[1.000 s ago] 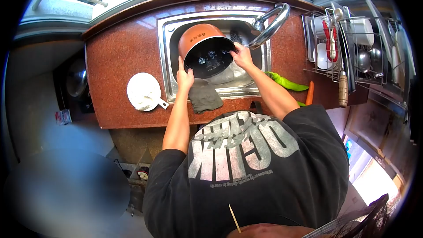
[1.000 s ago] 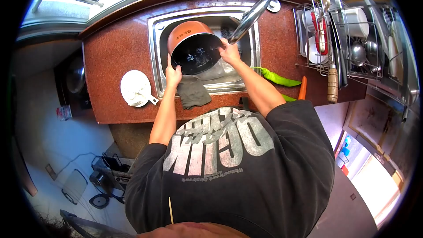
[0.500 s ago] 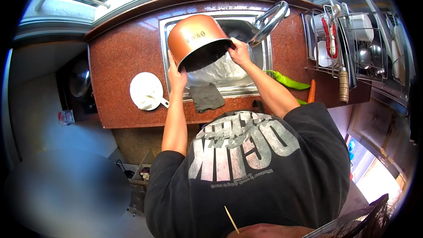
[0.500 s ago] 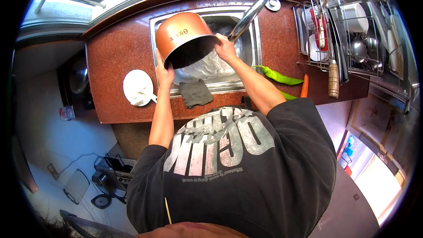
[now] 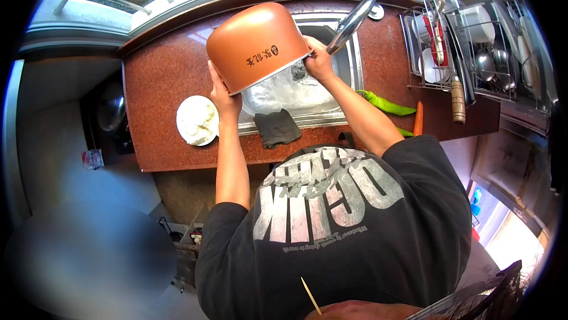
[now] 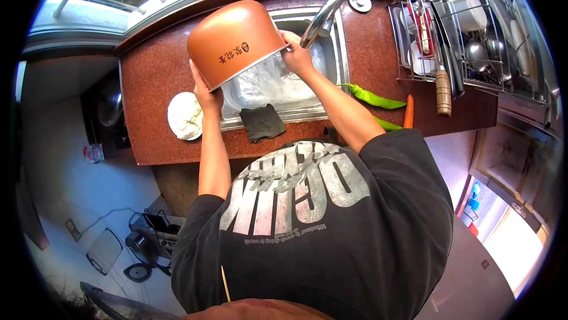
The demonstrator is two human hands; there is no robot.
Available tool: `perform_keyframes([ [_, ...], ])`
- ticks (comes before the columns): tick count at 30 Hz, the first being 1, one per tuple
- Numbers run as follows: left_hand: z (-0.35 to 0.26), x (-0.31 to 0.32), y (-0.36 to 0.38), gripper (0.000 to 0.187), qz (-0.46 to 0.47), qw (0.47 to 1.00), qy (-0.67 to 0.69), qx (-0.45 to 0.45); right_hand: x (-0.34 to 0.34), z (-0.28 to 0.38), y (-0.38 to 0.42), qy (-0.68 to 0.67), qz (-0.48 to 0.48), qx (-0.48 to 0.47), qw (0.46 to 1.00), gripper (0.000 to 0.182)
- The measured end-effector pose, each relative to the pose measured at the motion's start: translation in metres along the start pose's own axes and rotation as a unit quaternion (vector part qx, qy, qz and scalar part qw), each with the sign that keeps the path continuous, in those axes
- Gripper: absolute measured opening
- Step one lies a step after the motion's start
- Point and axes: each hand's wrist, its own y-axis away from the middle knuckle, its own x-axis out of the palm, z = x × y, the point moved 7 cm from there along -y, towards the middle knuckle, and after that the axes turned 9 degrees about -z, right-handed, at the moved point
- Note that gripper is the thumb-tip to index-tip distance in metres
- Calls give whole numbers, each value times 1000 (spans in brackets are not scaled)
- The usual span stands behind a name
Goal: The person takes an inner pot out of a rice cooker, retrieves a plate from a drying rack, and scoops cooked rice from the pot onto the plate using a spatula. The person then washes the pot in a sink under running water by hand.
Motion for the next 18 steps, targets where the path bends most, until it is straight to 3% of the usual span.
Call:
perform_keyframes([
  [2,-6,-7,-4,85,-11,1000,-8,13,-2,19,-4,7,-17,-90,996,22],
  [6,-7,-19,-6,83,-23,1000,-20,10,-3,44,-9,-11,-27,-114,993,12],
  [8,-24,-32,-10,83,-92,991,11,94,-4,50,-11,0,-21,-119,993,14],
  [14,7,-37,11,83,-98,991,16,86,-2,66,-7,9,6,-138,990,24],
  [18,-26,-37,18,79,-114,990,14,83,-3,64,2,52,0,-128,990,28],
])
